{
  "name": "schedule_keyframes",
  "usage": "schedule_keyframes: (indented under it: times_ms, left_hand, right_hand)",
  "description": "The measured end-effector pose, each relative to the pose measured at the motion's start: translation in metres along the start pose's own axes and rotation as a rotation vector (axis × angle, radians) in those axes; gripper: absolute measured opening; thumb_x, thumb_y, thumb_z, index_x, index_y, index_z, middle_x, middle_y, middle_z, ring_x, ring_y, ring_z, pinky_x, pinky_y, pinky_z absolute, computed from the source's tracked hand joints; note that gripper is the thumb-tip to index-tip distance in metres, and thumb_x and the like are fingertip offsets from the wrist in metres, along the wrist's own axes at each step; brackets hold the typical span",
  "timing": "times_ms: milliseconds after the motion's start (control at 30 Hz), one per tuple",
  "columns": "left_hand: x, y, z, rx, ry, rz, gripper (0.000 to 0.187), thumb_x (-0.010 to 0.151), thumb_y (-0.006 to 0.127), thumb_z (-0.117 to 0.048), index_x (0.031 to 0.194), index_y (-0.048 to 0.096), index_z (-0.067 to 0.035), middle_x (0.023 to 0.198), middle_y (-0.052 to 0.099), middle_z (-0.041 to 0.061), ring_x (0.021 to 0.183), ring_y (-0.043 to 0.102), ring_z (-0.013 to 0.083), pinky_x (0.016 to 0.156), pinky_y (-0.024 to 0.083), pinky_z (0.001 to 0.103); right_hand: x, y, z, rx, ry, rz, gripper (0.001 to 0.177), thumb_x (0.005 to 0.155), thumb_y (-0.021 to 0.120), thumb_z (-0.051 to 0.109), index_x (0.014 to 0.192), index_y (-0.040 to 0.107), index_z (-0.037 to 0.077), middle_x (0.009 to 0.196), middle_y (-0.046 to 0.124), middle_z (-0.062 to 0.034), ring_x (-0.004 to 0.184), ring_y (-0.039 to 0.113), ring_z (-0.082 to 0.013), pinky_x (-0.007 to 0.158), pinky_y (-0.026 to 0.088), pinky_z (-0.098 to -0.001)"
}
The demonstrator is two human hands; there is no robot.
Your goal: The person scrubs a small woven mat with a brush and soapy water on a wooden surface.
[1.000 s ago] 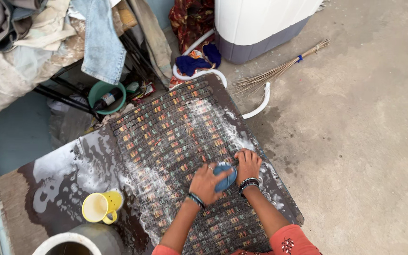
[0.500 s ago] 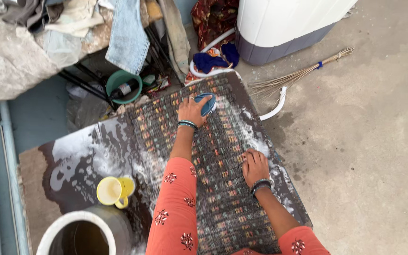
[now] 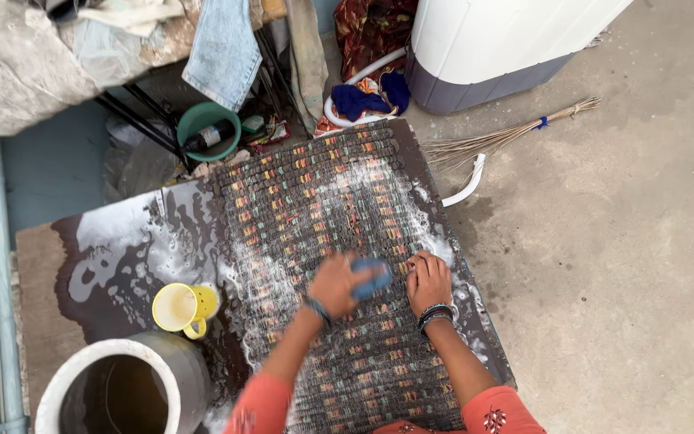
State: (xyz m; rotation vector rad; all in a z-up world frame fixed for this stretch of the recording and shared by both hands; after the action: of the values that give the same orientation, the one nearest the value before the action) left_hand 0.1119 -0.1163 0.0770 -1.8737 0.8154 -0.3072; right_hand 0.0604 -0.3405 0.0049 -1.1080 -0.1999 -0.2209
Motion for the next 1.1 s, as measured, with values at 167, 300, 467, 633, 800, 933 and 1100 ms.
schedule_keyframes:
  times_ms: [167,300,467,633,800,933,1100]
  left_hand:
    - [0.086,-0.041,0.101,0.143,-0.210,-0.124,0.080,0.071,0.085,-0.020,0.137,0.050,-0.047,0.136,0.054,0.024,0.115,0.060,0.0423,0.094,0.053,0.052]
    - [0.123,-0.047,0.131,0.251,-0.370,-0.171,0.082,0.081,0.084,-0.024,0.148,0.043,-0.050,0.130,0.059,0.022,0.120,0.059,0.0410,0.101,0.049,0.055]
    - [0.087,-0.025,0.083,0.300,-0.409,-0.309,0.089,0.068,0.087,-0.021,0.144,0.045,-0.045,0.143,0.048,0.025,0.121,0.052,0.0413,0.096,0.045,0.052]
    - [0.018,0.003,0.024,0.147,-0.301,-0.229,0.090,0.063,0.089,-0.020,0.142,0.049,-0.039,0.140,0.050,0.024,0.124,0.050,0.0411,0.096,0.043,0.052]
    - [-0.051,0.024,-0.023,0.043,-0.244,-0.149,0.086,0.065,0.088,-0.014,0.138,0.054,-0.044,0.140,0.053,0.018,0.121,0.052,0.0345,0.093,0.047,0.046]
    - [-0.064,0.025,-0.023,0.021,-0.189,-0.059,0.089,0.063,0.088,-0.012,0.139,0.054,-0.042,0.139,0.054,0.018,0.120,0.054,0.0339,0.099,0.047,0.047]
    - [-0.006,0.002,0.046,0.052,-0.256,0.006,0.084,0.069,0.084,-0.018,0.141,0.051,-0.044,0.142,0.052,0.022,0.120,0.057,0.0373,0.102,0.048,0.050]
  right_hand:
    - [-0.001,0.000,0.000,-0.004,0.034,0.020,0.018,0.090,0.056,0.012,0.106,0.062,0.012,0.118,0.059,-0.0070,0.117,0.053,-0.0301,0.099,0.042,-0.0487]
    - [-0.002,0.004,-0.004,-0.032,0.052,0.032,0.016,0.090,0.056,0.012,0.106,0.062,0.012,0.118,0.059,-0.0067,0.116,0.053,-0.0298,0.098,0.042,-0.0485]
    - [-0.002,0.003,-0.002,0.013,0.031,-0.019,0.013,0.092,0.057,0.011,0.104,0.062,0.011,0.117,0.060,-0.0059,0.114,0.054,-0.0297,0.099,0.043,-0.0487]
    - [-0.001,-0.001,0.002,0.001,0.022,-0.030,0.015,0.090,0.058,0.011,0.104,0.063,0.012,0.118,0.060,-0.0067,0.114,0.054,-0.0308,0.097,0.043,-0.0492]
    - [-0.001,-0.004,0.006,0.015,0.019,-0.049,0.016,0.090,0.060,0.010,0.105,0.063,0.011,0.119,0.061,-0.0057,0.115,0.054,-0.0305,0.098,0.042,-0.0485]
    - [-0.002,-0.004,0.007,0.012,0.022,-0.033,0.017,0.089,0.059,0.009,0.106,0.063,0.011,0.119,0.061,-0.0061,0.114,0.054,-0.0309,0.097,0.042,-0.0480]
    - [0.001,-0.004,0.006,0.034,0.031,-0.042,0.016,0.089,0.059,0.009,0.104,0.063,0.012,0.119,0.061,-0.0052,0.115,0.054,-0.0299,0.099,0.042,-0.0474]
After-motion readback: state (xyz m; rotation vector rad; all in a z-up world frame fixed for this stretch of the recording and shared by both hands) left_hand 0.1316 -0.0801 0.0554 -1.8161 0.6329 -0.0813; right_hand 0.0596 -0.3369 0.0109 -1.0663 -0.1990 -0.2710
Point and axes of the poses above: each hand's wrist, its own x-axis towards the middle knuckle, its own y-axis out of the palm, z = x × y, the point moved 1 cm from there along x, towards the middle knuckle
